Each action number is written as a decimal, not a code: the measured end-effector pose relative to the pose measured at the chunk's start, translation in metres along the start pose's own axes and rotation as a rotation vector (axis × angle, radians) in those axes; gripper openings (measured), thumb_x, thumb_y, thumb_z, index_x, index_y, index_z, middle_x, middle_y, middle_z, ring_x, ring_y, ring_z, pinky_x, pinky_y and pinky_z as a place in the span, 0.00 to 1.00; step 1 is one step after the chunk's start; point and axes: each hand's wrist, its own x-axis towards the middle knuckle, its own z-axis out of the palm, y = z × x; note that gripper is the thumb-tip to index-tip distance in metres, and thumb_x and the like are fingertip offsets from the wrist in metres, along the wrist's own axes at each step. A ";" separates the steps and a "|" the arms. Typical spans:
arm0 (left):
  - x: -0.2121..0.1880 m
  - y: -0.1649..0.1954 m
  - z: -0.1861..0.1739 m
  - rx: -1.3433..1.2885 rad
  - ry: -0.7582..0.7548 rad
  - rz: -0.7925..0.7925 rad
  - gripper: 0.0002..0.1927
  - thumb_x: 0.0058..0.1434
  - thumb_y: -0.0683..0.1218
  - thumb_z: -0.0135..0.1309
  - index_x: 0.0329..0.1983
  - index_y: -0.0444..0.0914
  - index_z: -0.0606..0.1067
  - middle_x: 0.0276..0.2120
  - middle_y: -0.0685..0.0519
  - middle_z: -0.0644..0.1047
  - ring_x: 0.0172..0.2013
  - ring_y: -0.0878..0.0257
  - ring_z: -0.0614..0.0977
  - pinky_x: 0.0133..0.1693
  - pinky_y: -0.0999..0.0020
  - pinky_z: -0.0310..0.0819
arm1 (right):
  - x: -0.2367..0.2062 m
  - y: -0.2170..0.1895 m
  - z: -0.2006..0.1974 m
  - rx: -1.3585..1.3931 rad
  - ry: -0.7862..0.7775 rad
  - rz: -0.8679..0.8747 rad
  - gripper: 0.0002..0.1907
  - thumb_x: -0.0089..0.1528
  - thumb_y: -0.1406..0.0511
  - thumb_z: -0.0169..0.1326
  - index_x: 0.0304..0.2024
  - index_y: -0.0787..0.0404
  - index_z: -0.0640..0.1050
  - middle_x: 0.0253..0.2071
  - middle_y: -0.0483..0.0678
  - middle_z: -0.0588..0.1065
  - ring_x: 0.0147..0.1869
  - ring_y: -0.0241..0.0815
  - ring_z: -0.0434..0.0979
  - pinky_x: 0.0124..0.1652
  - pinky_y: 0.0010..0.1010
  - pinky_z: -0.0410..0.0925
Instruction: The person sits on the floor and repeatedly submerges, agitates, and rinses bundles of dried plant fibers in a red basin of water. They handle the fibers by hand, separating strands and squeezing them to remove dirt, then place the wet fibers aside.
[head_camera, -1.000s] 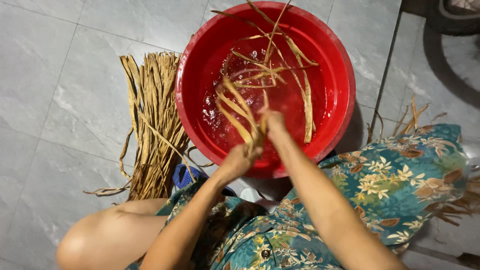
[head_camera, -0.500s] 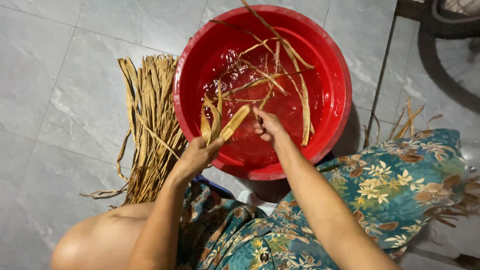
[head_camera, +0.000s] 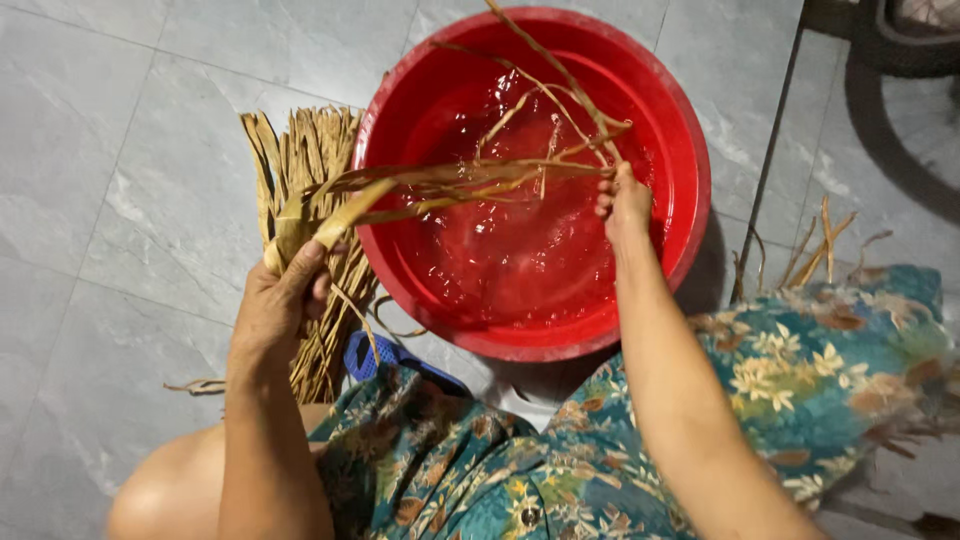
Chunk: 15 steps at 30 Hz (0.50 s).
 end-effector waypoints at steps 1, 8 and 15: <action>0.008 -0.008 0.000 -0.028 0.048 0.017 0.12 0.73 0.52 0.50 0.50 0.39 0.74 0.23 0.58 0.71 0.18 0.71 0.65 0.18 0.75 0.54 | -0.001 -0.001 -0.001 -0.184 0.003 -0.082 0.10 0.69 0.59 0.52 0.45 0.58 0.77 0.30 0.43 0.74 0.22 0.29 0.64 0.19 0.22 0.60; 0.057 -0.074 0.047 -0.439 0.118 0.058 0.21 0.69 0.47 0.53 0.64 0.39 0.70 0.40 0.51 0.80 0.30 0.68 0.81 0.32 0.74 0.78 | -0.021 0.016 -0.009 -1.318 0.179 -0.136 0.11 0.61 0.61 0.63 0.43 0.59 0.82 0.34 0.50 0.77 0.31 0.39 0.72 0.29 0.33 0.63; 0.079 -0.154 0.105 -0.264 -0.001 -0.192 0.19 0.68 0.46 0.62 0.57 0.33 0.73 0.29 0.56 0.75 0.24 0.67 0.75 0.24 0.72 0.67 | -0.065 0.059 0.042 -0.792 -0.410 0.232 0.09 0.69 0.66 0.52 0.44 0.68 0.79 0.36 0.55 0.77 0.29 0.36 0.70 0.24 0.26 0.62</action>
